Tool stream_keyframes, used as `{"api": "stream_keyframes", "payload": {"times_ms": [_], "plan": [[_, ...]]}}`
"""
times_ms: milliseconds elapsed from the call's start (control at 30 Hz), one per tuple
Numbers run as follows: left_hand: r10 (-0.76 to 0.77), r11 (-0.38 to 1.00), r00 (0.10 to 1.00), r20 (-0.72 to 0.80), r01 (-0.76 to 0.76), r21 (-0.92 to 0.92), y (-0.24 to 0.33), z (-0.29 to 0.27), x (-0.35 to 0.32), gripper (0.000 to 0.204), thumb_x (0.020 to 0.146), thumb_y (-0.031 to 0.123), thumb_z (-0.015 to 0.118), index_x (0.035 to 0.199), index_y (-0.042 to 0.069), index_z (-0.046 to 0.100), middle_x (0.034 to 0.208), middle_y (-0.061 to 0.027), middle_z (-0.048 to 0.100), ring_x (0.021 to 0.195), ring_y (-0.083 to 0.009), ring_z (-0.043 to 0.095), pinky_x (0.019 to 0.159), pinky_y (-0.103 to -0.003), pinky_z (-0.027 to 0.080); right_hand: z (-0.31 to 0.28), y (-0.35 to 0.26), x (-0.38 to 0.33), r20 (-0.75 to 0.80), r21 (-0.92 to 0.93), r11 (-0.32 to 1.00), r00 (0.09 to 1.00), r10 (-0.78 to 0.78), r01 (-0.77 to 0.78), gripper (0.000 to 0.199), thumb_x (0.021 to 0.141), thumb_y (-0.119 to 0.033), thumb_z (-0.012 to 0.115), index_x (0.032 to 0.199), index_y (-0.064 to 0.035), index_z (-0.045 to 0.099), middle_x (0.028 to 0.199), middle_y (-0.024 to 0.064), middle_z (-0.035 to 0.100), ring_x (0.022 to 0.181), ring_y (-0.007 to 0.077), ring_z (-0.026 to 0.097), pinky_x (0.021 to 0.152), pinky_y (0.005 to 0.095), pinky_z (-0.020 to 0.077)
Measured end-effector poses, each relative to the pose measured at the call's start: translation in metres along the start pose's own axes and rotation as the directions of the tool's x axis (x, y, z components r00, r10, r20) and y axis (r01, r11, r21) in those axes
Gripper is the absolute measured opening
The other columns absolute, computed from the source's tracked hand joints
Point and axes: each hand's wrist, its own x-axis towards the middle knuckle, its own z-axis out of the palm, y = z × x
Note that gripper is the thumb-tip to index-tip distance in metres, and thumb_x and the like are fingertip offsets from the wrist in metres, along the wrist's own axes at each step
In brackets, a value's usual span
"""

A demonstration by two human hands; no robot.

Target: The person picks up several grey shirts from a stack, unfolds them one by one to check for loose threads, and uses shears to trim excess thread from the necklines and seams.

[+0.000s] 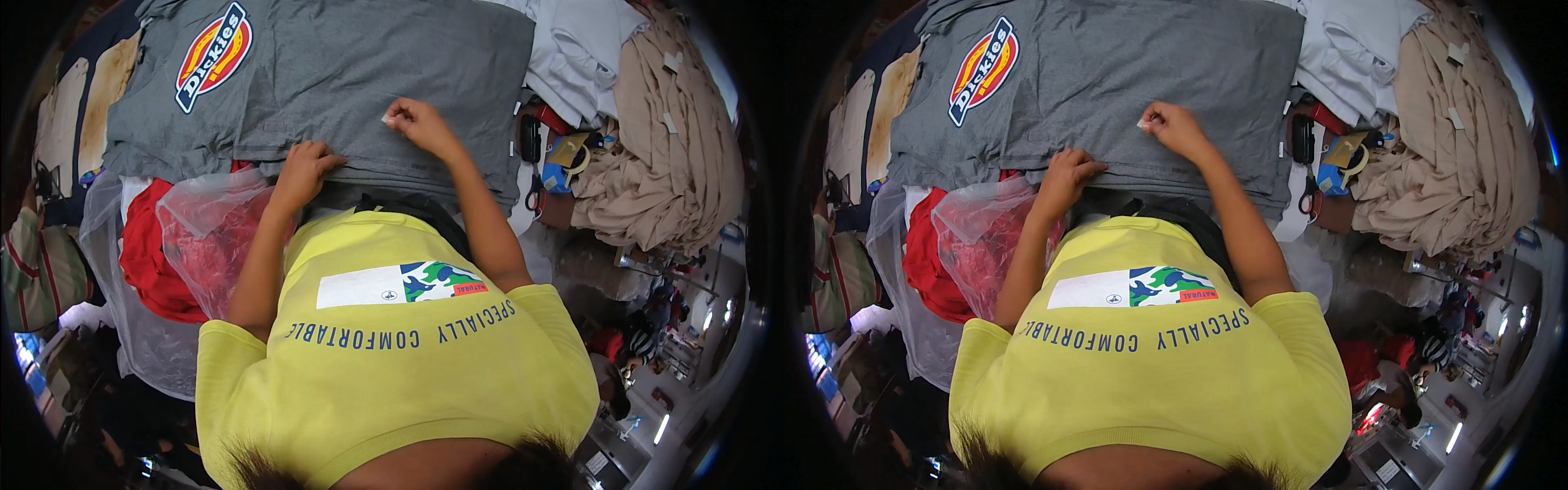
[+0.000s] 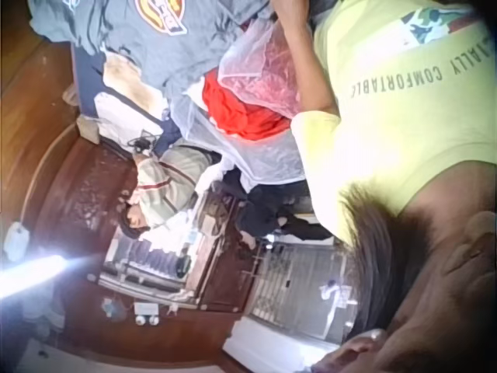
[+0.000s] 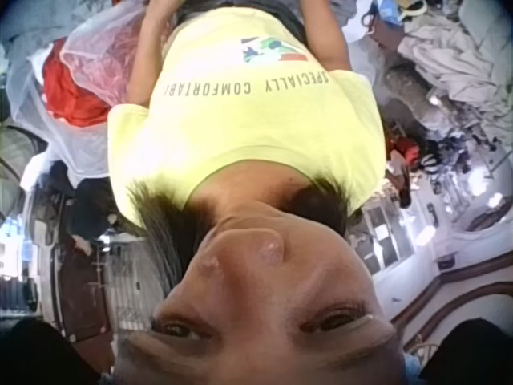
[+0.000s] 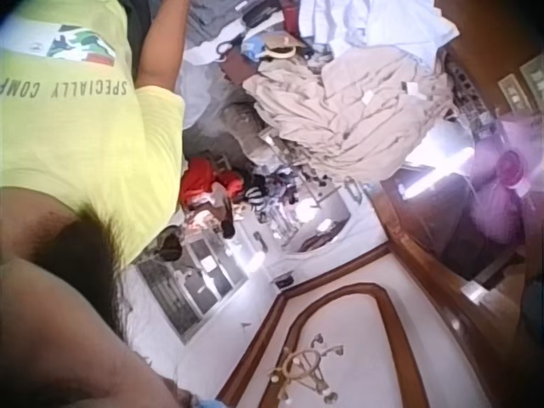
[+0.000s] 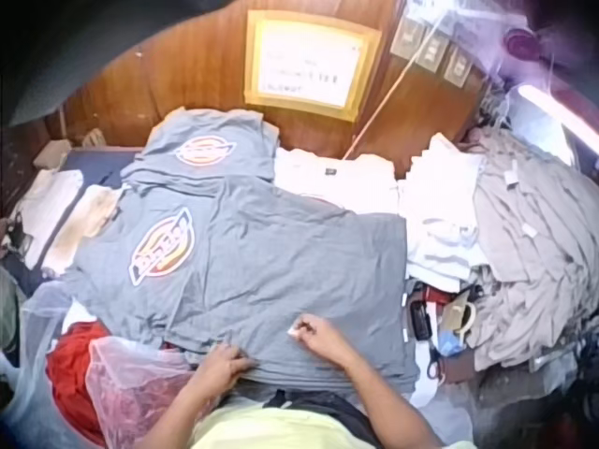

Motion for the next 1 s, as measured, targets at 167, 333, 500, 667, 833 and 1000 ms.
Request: {"api": "stream_keyframes", "payload": {"times_ms": [167, 333, 500, 667, 833, 1000], "plan": [[0.038, 0.999, 0.994, -0.098, -0.038, 0.004, 0.0, 0.007, 0.001, 0.039, 0.066, -0.005, 0.053, 0.096, 0.016, 0.068, 0.084, -0.0016, 0.053, 0.085, -0.0205, 0.05, 0.079, -0.033, 0.037, 0.027, -0.012, 0.006, -0.015, -0.064, 0.995, 0.997, -0.073, 0.072, 0.057, 0.078, -0.008, 0.064, 0.13, -0.0118, 0.04, 0.074, 0.0074, 0.061, 0.069, 0.0149, 0.058, 0.066, 0.0276, 0.0461], [0.045, 0.999, 0.995, -0.094, -0.046, -0.012, 0.0, 0.009, -0.005, 0.043, 0.065, -0.006, 0.054, 0.098, 0.017, 0.067, 0.084, -0.0019, 0.053, 0.082, -0.021, 0.05, 0.079, -0.034, 0.038, 0.063, -0.021, 0.008, 0.049, -0.235, 0.965, 0.993, -0.112, 0.12, 0.054, 0.077, -0.016, 0.066, 0.125, -0.0108, 0.041, 0.073, 0.0122, 0.061, 0.069, 0.0257, 0.061, 0.063, 0.035, 0.0465], [0.033, 0.999, 0.997, -0.072, -0.034, -0.019, 0.004, 0.006, -0.006, 0.041, 0.064, -0.006, 0.054, 0.097, 0.015, 0.067, 0.085, -0.003, 0.054, 0.083, -0.0233, 0.05, 0.079, -0.035, 0.037, 0.074, -0.037, 0.002, -0.018, -0.548, 0.835, 0.997, -0.072, 0.05, 0.051, 0.077, -0.027, 0.065, 0.118, -0.008, 0.042, 0.073, 0.0134, 0.064, 0.073, 0.0326, 0.064, 0.06, 0.0406, 0.0479], [0.011, 0.999, 0.998, -0.063, -0.013, -0.035, 0.009, 0.005, -0.003, 0.036, 0.065, -0.005, 0.055, 0.094, 0.012, 0.065, 0.085, -0.0044, 0.054, 0.083, -0.0252, 0.049, 0.078, -0.036, 0.037, 0.076, -0.04, -0.005, -0.155, -0.673, 0.73, 0.988, 0.021, -0.121, 0.062, 0.073, -0.044, 0.065, 0.117, -0.0074, 0.041, 0.07, 0.0098, 0.065, 0.068, 0.0279, 0.065, 0.058, 0.0369, 0.049], [0.011, 0.995, 0.999, -0.045, -0.015, -0.1, 0.007, 0.0, -0.004, 0.034, 0.065, -0.005, 0.057, 0.094, 0.011, 0.064, 0.084, -0.0046, 0.054, 0.083, -0.0251, 0.05, 0.076, -0.036, 0.038, 0.052, 0.008, -0.031, -0.073, -0.433, 0.879, 0.964, -0.256, 0.2, 0.055, 0.073, -0.037, 0.067, 0.115, -0.0086, 0.045, 0.094, 0.0133, 0.062, 0.091, 0.0276, 0.06, 0.074, 0.0365, 0.046], [-0.037, 0.976, 0.975, -0.219, 0.082, 0.2, -0.008, -0.022, -0.027, 0.035, 0.068, -0.001, 0.061, 0.1, 0.013, 0.062, 0.1, -0.0074, 0.055, 0.097, -0.0277, 0.049, 0.083, -0.037, 0.039, -0.007, 0.071, -0.121, -0.272, -0.629, 0.767, 0.889, -0.368, 0.126, 0.038, 0.071, -0.028, 0.07, 0.102, -0.0121, 0.056, 0.107, 0.0072, 0.056, 0.099, 0.0288, 0.053, 0.084, 0.0399, 0.0412]]}}
